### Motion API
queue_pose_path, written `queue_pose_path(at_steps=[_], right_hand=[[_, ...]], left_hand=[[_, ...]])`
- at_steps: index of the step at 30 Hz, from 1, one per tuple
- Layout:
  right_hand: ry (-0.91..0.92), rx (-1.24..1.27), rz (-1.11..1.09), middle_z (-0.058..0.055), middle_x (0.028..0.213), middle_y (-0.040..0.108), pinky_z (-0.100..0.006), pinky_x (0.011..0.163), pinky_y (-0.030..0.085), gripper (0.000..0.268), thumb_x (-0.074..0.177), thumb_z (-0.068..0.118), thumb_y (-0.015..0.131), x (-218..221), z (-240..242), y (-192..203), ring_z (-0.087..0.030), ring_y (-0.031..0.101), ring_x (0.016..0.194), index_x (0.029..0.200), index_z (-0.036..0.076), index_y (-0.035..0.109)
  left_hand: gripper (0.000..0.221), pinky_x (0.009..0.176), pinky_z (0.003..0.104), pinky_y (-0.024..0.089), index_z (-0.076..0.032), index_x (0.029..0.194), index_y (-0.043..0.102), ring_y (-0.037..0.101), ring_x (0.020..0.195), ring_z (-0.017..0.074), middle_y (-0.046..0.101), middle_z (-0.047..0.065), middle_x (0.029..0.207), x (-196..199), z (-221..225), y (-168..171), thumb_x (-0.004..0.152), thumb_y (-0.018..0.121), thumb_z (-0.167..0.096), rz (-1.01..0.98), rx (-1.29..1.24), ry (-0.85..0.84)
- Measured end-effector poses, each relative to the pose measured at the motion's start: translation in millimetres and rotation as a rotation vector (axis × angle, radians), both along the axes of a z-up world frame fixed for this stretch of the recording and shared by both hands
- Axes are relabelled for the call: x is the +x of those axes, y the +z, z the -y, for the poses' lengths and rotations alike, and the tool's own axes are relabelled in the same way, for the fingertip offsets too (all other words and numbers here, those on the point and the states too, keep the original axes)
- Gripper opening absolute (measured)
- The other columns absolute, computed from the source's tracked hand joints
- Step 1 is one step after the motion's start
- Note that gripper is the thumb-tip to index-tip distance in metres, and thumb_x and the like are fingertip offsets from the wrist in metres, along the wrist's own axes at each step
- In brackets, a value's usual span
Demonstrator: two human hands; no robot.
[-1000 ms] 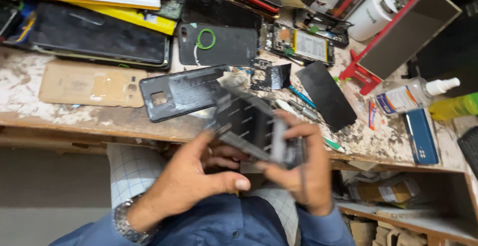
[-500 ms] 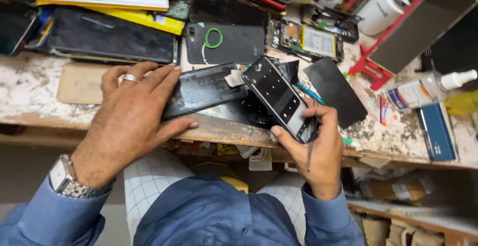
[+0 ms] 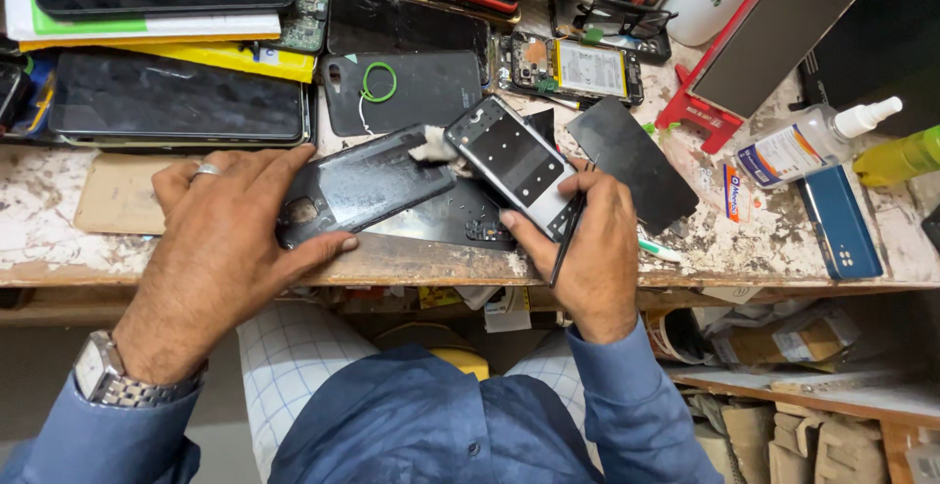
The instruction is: The person uses a small metal tool to scrape adhesive residue from the inside of a smartphone frame. They then flip the phone over and continue scraping residue from the back side of the frame.
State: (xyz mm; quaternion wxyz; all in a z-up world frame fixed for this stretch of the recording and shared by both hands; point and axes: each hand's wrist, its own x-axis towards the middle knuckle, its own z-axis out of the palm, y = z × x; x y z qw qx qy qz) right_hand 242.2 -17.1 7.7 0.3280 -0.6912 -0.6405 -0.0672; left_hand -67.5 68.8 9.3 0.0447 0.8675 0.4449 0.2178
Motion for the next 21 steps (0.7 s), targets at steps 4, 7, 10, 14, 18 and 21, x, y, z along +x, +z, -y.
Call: queue_pose_path(at_steps=[4,7,10,14,18,21], right_hand=[[0.026,0.042,0.031,-0.020,0.115,0.062,-0.046,0.094,0.047,0.062,0.078,0.036,0.092,2,-6,-1,-0.037,0.058,0.108,0.109,0.000,0.052],[0.005,0.020,0.031,-0.018,0.108,0.061,-0.046,0.094,0.046,0.062,0.078,0.036,0.092,2,-7,-3,-0.037,0.058,0.107,0.109,0.000,0.053],[0.005,0.026,0.044,-0.018,0.108,0.061,-0.047,0.095,0.045,0.061,0.078,0.037,0.091,3,-8,-4,-0.037,0.057,0.108,0.109,0.000,0.053],[0.009,0.009,0.044,-0.018,0.109,0.061,-0.048,0.096,0.044,0.060,0.079,0.038,0.090,3,-8,-3,-0.036,0.056,0.109,0.110,0.001,0.054],[0.000,-0.016,0.020,-0.019,0.110,0.061,-0.048,0.096,0.044,0.059,0.080,0.037,0.089,2,-6,-2,-0.036,0.056,0.111,0.111,0.000,0.054],[0.009,-0.003,0.008,-0.020,0.122,0.065,-0.048,0.099,0.043,0.057,0.080,0.035,0.088,2,-5,-3,-0.037,0.055,0.116,0.111,0.001,0.054]], left_hand=[[0.080,0.100,0.050,0.030,-0.006,0.135,0.061,0.060,0.113,0.0282,0.069,0.012,0.121,2,0,6,0.073,0.080,-0.054,0.019,-0.036,0.008],[0.086,0.099,0.051,0.028,-0.004,0.136,0.060,0.060,0.112,0.0290,0.067,0.015,0.116,4,-1,7,0.069,0.083,-0.052,0.002,-0.009,0.020],[0.089,0.099,0.052,0.034,-0.001,0.138,0.058,0.061,0.104,0.0266,0.063,0.017,0.116,4,2,8,0.069,0.083,-0.051,0.022,0.104,0.022],[0.070,0.085,0.047,0.049,-0.002,0.141,0.056,0.061,0.101,0.0328,0.060,0.019,0.116,7,3,13,0.081,0.080,-0.029,0.218,-0.189,0.070],[0.047,0.078,0.040,0.053,-0.005,0.135,0.060,0.067,0.095,0.0292,0.065,0.016,0.112,4,4,16,0.092,0.071,-0.018,0.422,-0.286,0.074],[0.039,0.082,0.036,0.053,-0.003,0.132,0.062,0.068,0.098,0.0261,0.067,0.015,0.114,-2,6,13,0.095,0.069,-0.016,0.528,-0.256,0.094]])
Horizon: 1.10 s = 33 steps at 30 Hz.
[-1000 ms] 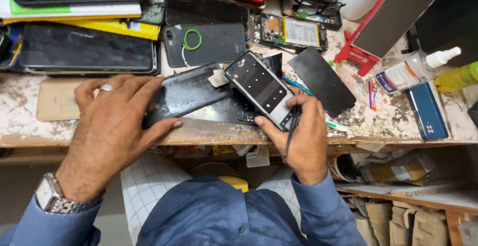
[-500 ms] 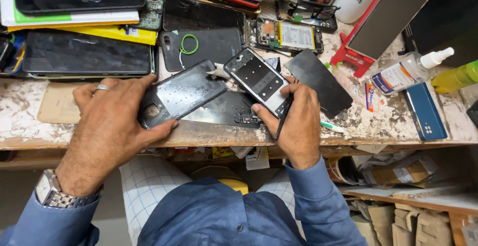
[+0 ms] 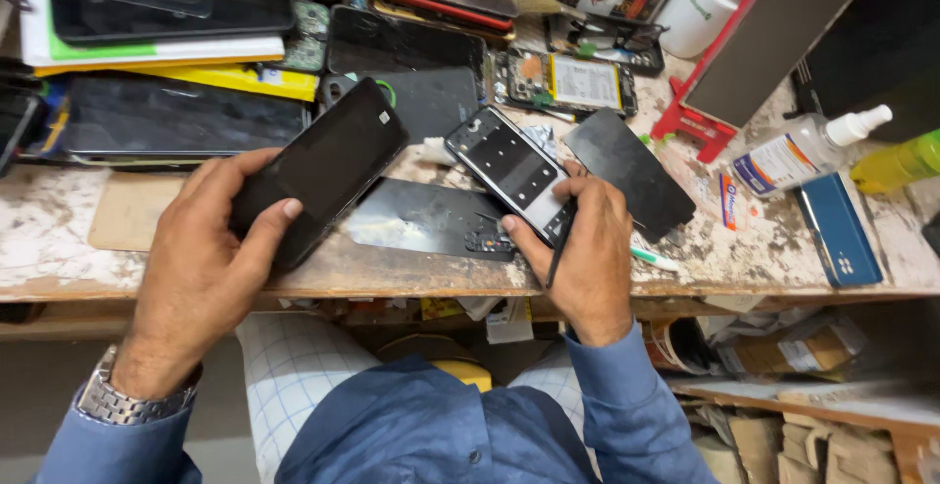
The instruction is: The person uses a small metal tool to scrape adhesive residue from the inside of a smartphone frame. They then flip the phone over and continue scraping residue from the back side of the frame.
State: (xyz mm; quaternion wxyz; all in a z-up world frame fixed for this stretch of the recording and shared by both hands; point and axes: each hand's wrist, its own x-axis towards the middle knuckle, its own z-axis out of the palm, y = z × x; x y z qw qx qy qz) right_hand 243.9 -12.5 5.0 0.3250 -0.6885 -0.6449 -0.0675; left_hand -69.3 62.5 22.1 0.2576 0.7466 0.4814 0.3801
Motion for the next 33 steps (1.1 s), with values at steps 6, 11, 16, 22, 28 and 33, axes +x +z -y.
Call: queue_pose_path(at_steps=[6,11,16,22,28,33], right_hand=[[0.025,0.074,0.008,-0.022,0.139,0.062,-0.048,0.109,0.041,0.056,0.080,0.031,0.087,-4,2,1,-0.039,0.052,0.129,0.115,0.001,0.055],[0.038,0.079,0.010,-0.022,0.138,0.062,-0.050,0.111,0.039,0.055,0.080,0.028,0.087,-5,2,5,-0.040,0.051,0.134,0.116,0.000,0.056],[0.115,0.155,-0.188,-0.020,0.139,0.064,-0.043,0.113,0.045,0.037,0.091,0.014,0.079,-9,7,13,-0.034,0.059,0.132,0.117,0.002,0.056],[0.430,0.012,-0.846,-0.016,0.131,0.067,-0.031,0.104,0.053,0.020,0.101,0.006,0.067,-19,8,33,-0.016,0.066,0.114,0.114,0.005,0.053],[0.575,-0.093,-0.930,-0.013,0.120,0.068,-0.028,0.093,0.053,0.024,0.097,0.002,0.072,-32,-14,46,-0.011,0.062,0.100,0.111,0.004,0.052],[0.328,-0.036,-0.561,-0.006,0.089,0.073,-0.027,0.075,0.055,0.017,0.092,0.004,0.078,-51,-12,45,-0.011,0.065,0.079,0.096,0.004,0.061]], left_hand=[[0.038,0.085,0.025,0.053,-0.002,0.130,0.062,0.064,0.101,0.0107,0.069,0.006,0.113,-12,6,-10,0.096,0.070,-0.016,0.376,-0.190,-0.002],[0.039,0.081,0.024,0.054,-0.003,0.128,0.063,0.065,0.095,0.0082,0.071,0.004,0.108,-16,13,-6,0.091,0.071,-0.011,0.538,-0.413,-0.090],[0.040,0.083,0.023,0.054,-0.002,0.128,0.064,0.064,0.097,0.0072,0.070,0.003,0.111,-13,24,5,0.089,0.071,-0.009,0.568,-0.487,-0.176],[0.041,0.079,0.024,0.055,-0.004,0.127,0.064,0.066,0.092,0.0090,0.074,0.005,0.105,-6,34,11,0.087,0.071,-0.012,0.401,-0.567,-0.193],[0.041,0.070,0.027,0.058,-0.003,0.134,0.066,0.067,0.091,0.0105,0.073,0.007,0.107,-8,46,-2,0.095,0.073,-0.014,0.358,-0.513,-0.243],[0.040,0.067,0.026,0.057,-0.005,0.132,0.069,0.067,0.087,0.0100,0.071,0.007,0.103,-20,53,-13,0.094,0.074,-0.019,0.181,-0.468,-0.136]])
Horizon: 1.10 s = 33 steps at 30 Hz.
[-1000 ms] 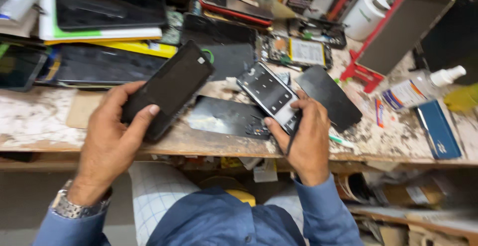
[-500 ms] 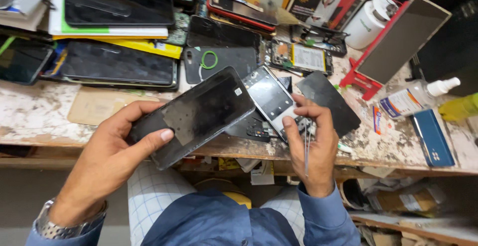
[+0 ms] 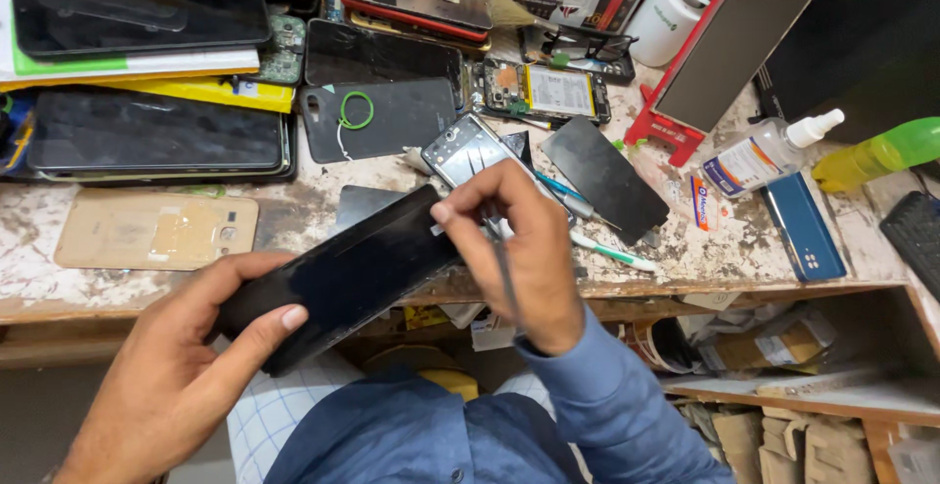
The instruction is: The person uses a small metal tool to scrape adhesive residue from the inside of a smartphone frame. They then flip the phone over and continue scraping residue from the back side of the frame.
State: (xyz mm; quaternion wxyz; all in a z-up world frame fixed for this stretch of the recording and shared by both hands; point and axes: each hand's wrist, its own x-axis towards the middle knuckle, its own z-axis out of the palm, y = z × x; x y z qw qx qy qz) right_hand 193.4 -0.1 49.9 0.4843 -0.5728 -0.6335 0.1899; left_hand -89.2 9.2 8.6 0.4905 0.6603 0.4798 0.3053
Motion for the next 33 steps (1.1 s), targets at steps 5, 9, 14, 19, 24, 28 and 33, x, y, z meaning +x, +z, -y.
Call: queue_pose_path(at_steps=[5,9,14,19,24,28,33], right_hand=[[0.008,0.269,0.271,-0.009,0.095,0.067,-0.033,0.082,0.055,0.017,0.094,-0.003,0.073,-11,5,-7,-0.020,0.068,0.091,0.100,0.003,0.058],[0.095,0.208,0.098,-0.010,0.096,0.068,-0.032,0.082,0.058,0.019,0.094,-0.007,0.070,-8,9,-13,-0.019,0.072,0.091,0.100,0.003,0.056],[0.130,0.038,0.070,-0.009,0.094,0.070,-0.031,0.079,0.060,0.016,0.094,-0.003,0.070,-1,19,-18,-0.018,0.074,0.088,0.099,0.003,0.055],[-0.055,0.091,0.496,-0.012,0.092,0.070,-0.039,0.081,0.054,0.031,0.088,0.021,0.085,12,15,-27,-0.028,0.068,0.090,0.094,0.004,0.060],[-0.157,0.102,0.528,-0.019,0.121,0.069,-0.043,0.101,0.051,0.040,0.086,0.027,0.085,53,21,-15,-0.035,0.062,0.121,0.101,0.002,0.057],[-0.100,0.054,0.629,-0.019,0.132,0.067,-0.046,0.109,0.044,0.045,0.082,0.022,0.086,66,28,-13,-0.041,0.053,0.135,0.106,0.002,0.055],[-0.032,-0.070,0.592,-0.022,0.138,0.061,-0.044,0.104,0.045,0.053,0.076,0.023,0.087,67,27,-9,-0.040,0.055,0.129,0.109,0.002,0.051]], left_hand=[[0.040,0.076,0.024,0.054,-0.003,0.130,0.067,0.066,0.090,0.0097,0.071,0.006,0.103,-2,4,-9,0.093,0.072,-0.015,0.080,0.008,0.072],[0.038,0.078,0.024,0.052,-0.002,0.125,0.065,0.065,0.089,0.0096,0.071,0.006,0.100,0,2,-5,0.089,0.070,-0.010,0.173,-0.097,0.184],[0.037,0.082,0.022,0.051,0.001,0.128,0.062,0.062,0.094,0.0083,0.069,0.005,0.106,1,-6,-4,0.094,0.068,-0.009,0.229,0.012,0.280],[0.038,0.078,0.022,0.051,0.001,0.130,0.060,0.061,0.093,0.0084,0.068,0.006,0.106,11,-12,-6,0.095,0.068,-0.011,0.206,0.077,0.242],[0.040,0.068,0.024,0.051,-0.001,0.130,0.059,0.063,0.088,0.0108,0.070,0.009,0.107,15,-18,-1,0.094,0.070,-0.014,0.019,0.162,0.249],[0.043,0.058,0.027,0.051,-0.002,0.134,0.057,0.066,0.078,0.0143,0.071,0.012,0.113,18,-19,1,0.095,0.071,-0.016,-0.076,0.246,0.232],[0.045,0.060,0.033,0.052,-0.006,0.133,0.057,0.067,0.072,0.0204,0.071,0.015,0.102,22,-22,7,0.092,0.071,-0.019,-0.148,0.227,0.226]])
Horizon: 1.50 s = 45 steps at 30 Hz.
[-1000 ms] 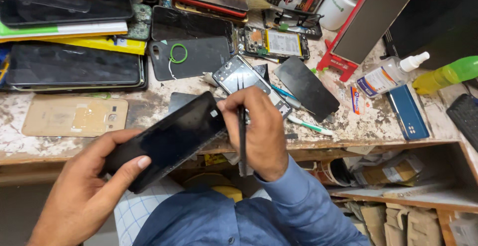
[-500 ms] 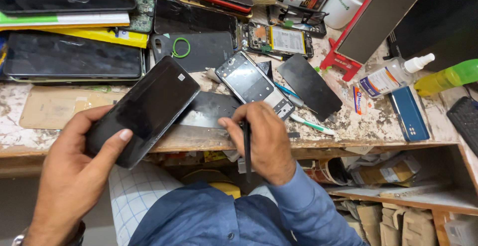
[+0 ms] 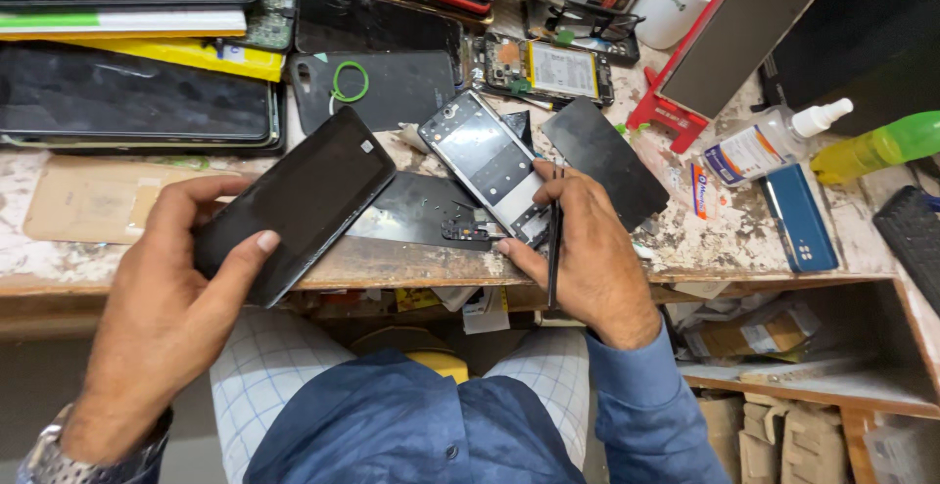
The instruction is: The person uses a small metal tool to scrape adhesive residue from the inside of a smartphone frame. They then flip the phone over and continue scraping residue from the back side of the frame.
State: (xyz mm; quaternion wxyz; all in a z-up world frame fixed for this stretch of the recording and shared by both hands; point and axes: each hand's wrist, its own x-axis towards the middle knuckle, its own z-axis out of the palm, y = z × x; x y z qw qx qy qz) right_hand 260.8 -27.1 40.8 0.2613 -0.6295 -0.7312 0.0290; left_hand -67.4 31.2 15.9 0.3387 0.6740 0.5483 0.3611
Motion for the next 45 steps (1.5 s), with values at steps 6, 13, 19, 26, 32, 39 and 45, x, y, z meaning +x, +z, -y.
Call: queue_pose_path(at_steps=[6,13,19,26,32,39,45], right_hand=[[-0.025,-0.050,0.015,-0.019,0.137,0.063,-0.043,0.099,0.048,0.049,0.078,0.018,0.084,-3,-1,3,-0.038,0.059,0.122,0.111,0.003,0.052],[-0.091,-0.060,-0.258,-0.017,0.139,0.065,-0.037,0.101,0.051,0.042,0.081,0.017,0.081,3,3,-1,-0.027,0.065,0.123,0.107,0.006,0.050],[0.104,-0.036,-0.849,-0.028,0.140,0.062,-0.043,0.114,0.043,0.034,0.091,0.007,0.074,25,0,-12,-0.030,0.059,0.132,0.110,0.006,0.046],[0.386,-0.312,-1.628,-0.037,0.139,0.057,-0.062,0.113,0.047,0.021,0.103,0.020,0.061,34,1,-6,-0.051,0.059,0.130,0.112,0.006,0.048],[0.517,-0.411,-1.992,-0.032,0.149,0.051,-0.065,0.108,0.044,0.068,0.101,0.036,0.060,-2,2,-16,-0.056,0.055,0.129,0.154,0.000,0.039],[0.559,-0.537,-2.156,-0.029,0.150,0.050,-0.063,0.105,0.049,0.072,0.103,0.046,0.052,-35,24,-34,-0.056,0.055,0.127,0.156,0.000,0.039],[0.611,-0.570,-2.285,-0.031,0.149,0.049,-0.065,0.104,0.048,0.070,0.106,0.047,0.047,-49,36,-41,-0.058,0.054,0.128,0.157,0.001,0.037]], left_hand=[[0.046,0.067,0.039,0.054,-0.004,0.131,0.057,0.071,0.079,0.0276,0.071,0.018,0.101,3,-2,5,0.092,0.071,-0.022,-0.086,0.092,-0.019],[0.041,0.071,0.045,0.051,-0.005,0.122,0.067,0.064,0.077,0.0323,0.068,0.014,0.103,9,1,6,0.089,0.074,-0.028,-0.316,0.199,0.014],[0.044,0.081,0.046,0.049,-0.006,0.119,0.070,0.062,0.097,0.0339,0.066,0.014,0.106,14,0,0,0.084,0.076,-0.032,-0.587,0.426,0.036],[0.038,0.091,0.043,0.049,-0.007,0.118,0.069,0.062,0.106,0.0294,0.067,0.012,0.113,23,2,0,0.091,0.071,-0.033,-0.396,0.466,0.078],[0.041,0.112,0.039,0.046,-0.003,0.141,0.054,0.059,0.128,0.0219,0.062,0.012,0.135,78,18,-4,0.110,0.050,-0.030,0.827,0.175,-0.201],[0.068,0.103,0.039,0.049,0.001,0.148,0.050,0.058,0.122,0.0259,0.062,0.015,0.135,128,6,-4,0.109,0.035,-0.053,1.409,-0.409,-0.457],[0.096,0.105,0.040,0.056,-0.002,0.149,0.047,0.064,0.126,0.0259,0.062,0.019,0.141,123,6,11,0.092,0.024,-0.076,1.474,-0.434,-0.715]])
